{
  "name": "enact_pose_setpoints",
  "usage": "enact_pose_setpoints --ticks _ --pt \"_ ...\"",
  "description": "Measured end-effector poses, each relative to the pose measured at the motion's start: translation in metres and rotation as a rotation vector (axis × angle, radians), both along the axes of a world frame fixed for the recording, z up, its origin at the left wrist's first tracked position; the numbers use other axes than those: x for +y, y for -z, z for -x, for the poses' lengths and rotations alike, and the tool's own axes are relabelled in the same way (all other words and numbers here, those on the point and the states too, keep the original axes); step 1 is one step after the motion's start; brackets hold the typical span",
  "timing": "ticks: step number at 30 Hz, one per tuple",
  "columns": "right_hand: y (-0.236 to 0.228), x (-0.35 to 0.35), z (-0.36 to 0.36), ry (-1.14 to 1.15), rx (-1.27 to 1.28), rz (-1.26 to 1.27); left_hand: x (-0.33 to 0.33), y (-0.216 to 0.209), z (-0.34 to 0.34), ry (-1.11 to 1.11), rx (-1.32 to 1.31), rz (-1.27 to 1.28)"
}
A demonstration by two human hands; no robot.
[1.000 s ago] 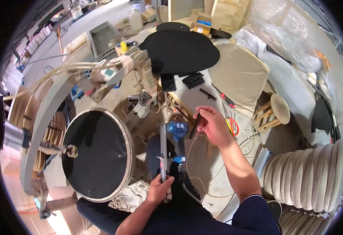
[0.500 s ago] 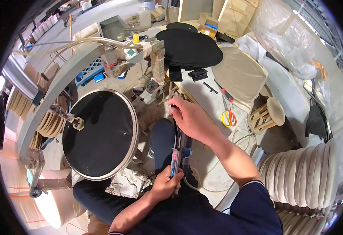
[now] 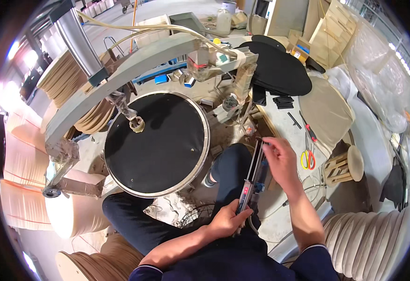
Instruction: Upholster a circular wooden board by stretching fabric over it and securing it with a pneumatic stapler.
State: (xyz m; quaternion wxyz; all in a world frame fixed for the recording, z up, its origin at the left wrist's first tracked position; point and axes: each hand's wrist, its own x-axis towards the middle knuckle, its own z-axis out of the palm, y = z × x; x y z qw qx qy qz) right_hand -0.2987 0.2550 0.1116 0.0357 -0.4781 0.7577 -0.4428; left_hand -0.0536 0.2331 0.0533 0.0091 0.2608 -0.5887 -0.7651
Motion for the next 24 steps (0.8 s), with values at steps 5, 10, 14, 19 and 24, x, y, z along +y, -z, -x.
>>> enact_pose_setpoints --ticks 5,10,14,19,24 --pt "0.087 0.046 0.033 0.368 -0.650 0.033 -0.006 0.000 0.000 0.005 0.018 -0.014" --pt "0.066 0.011 -0.031 0.361 -1.449 0.232 -0.010 0.001 -0.003 0.065 0.030 0.075" --pt "0.093 0.028 0.008 -0.359 -1.741 0.453 -0.013 0.006 0.001 0.079 0.143 0.066" --pt "0.062 0.006 0.008 -0.251 -1.599 0.486 -0.038 0.019 -0.012 -0.045 0.329 -0.332" --pt "0.032 -0.021 -0.012 -0.229 -1.608 0.495 -0.029 0.012 -0.002 -0.735 0.465 -0.179"
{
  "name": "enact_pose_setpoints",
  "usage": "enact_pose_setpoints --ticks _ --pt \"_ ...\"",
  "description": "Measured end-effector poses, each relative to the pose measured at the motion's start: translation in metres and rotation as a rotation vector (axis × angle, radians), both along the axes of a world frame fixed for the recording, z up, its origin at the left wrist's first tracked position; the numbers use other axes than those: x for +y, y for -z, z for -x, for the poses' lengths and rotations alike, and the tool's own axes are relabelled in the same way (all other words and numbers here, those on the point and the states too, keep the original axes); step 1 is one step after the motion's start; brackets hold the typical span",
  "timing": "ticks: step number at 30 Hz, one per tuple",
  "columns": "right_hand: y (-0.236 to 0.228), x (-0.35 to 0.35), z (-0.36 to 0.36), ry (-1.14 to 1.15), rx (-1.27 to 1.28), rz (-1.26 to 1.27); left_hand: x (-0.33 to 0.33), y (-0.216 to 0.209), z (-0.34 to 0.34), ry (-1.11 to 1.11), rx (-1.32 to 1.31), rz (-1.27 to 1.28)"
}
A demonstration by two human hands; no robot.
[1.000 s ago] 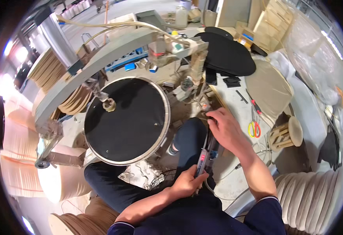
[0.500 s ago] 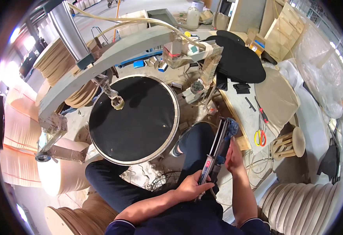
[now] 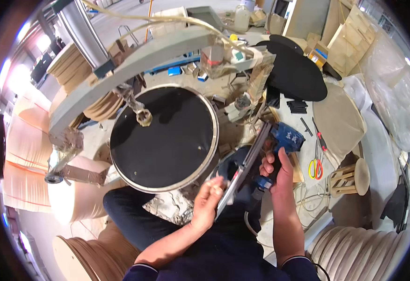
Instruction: Upholster a circular wooden board by stretching fabric over it and securing it with a pneumatic stapler.
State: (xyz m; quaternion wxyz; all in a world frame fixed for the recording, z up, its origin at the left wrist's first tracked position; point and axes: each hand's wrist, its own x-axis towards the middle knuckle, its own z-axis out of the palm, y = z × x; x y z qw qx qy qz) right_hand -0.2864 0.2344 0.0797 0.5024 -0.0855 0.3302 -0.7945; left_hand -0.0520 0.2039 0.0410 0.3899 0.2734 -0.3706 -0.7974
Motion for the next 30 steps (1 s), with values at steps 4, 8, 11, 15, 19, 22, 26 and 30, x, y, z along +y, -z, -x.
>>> enact_pose_setpoints --ticks 4,8,11,15,19,22,26,30 --pt "0.003 0.004 -0.012 -0.078 0.067 0.027 -0.004 0.010 -0.007 -0.168 0.010 0.005" --pt "0.002 0.015 -0.028 -0.115 0.085 -0.011 -0.007 0.019 -0.022 -0.144 -0.027 -0.180" --pt "-0.008 0.013 -0.024 -0.077 0.087 -0.123 0.004 0.021 -0.017 -0.026 0.020 -0.184" --pt "-0.002 0.007 -0.012 -0.075 0.016 -0.193 0.008 0.023 -0.022 0.119 0.136 -0.223" --pt "0.006 0.012 -0.025 -0.060 0.006 -0.219 0.003 0.016 -0.010 -0.081 0.082 -0.124" --pt "0.015 0.020 -0.078 -0.218 -0.025 -0.317 -0.017 -0.002 0.008 -0.209 0.072 -0.070" --pt "0.013 0.016 -0.083 -0.211 0.031 -0.331 -0.020 0.024 0.006 -0.258 -0.006 -0.046" --pt "0.007 0.019 -0.075 -0.252 0.103 -0.314 -0.054 0.019 -0.038 -0.286 -0.592 0.894"
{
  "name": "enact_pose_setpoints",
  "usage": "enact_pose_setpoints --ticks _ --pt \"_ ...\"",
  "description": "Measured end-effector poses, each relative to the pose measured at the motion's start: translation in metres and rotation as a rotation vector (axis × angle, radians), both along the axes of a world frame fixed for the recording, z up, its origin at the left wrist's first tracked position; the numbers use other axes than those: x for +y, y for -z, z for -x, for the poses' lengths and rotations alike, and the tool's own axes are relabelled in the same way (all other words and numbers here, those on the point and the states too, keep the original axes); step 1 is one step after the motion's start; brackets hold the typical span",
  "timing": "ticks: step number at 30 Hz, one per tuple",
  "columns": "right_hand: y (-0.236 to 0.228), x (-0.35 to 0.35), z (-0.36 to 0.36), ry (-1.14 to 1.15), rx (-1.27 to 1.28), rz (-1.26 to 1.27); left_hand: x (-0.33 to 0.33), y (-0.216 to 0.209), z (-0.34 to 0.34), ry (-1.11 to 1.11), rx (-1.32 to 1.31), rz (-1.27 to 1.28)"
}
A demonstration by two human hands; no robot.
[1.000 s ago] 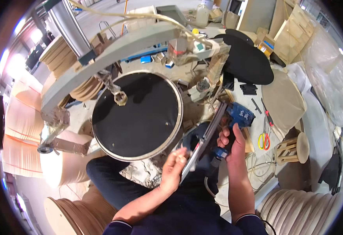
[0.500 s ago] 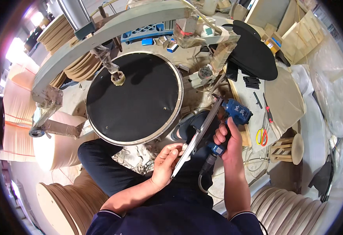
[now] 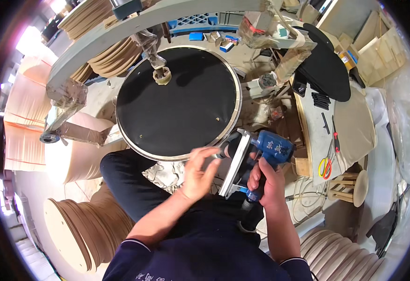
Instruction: Upholster a circular wooden board by stretching fabric over it and securing it with a pneumatic stapler.
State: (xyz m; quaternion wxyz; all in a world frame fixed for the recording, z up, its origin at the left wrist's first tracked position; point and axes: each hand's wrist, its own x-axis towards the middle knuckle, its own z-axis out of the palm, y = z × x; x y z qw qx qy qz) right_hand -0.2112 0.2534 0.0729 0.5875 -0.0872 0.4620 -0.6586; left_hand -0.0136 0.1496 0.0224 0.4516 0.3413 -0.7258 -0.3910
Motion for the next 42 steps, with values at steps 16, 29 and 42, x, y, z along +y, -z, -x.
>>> enact_pose_setpoints --ticks 16,29,42 --pt "-0.006 0.010 -0.009 -0.116 0.225 -0.047 -0.059 0.027 -0.096 -0.095 -0.478 0.567" --pt "-0.008 0.000 -0.013 -0.189 0.244 -0.094 -0.063 0.036 -0.106 0.023 -0.453 0.601" --pt "-0.035 -0.039 0.006 -0.253 0.661 -0.120 -0.048 0.026 -0.117 0.094 -0.575 0.599"
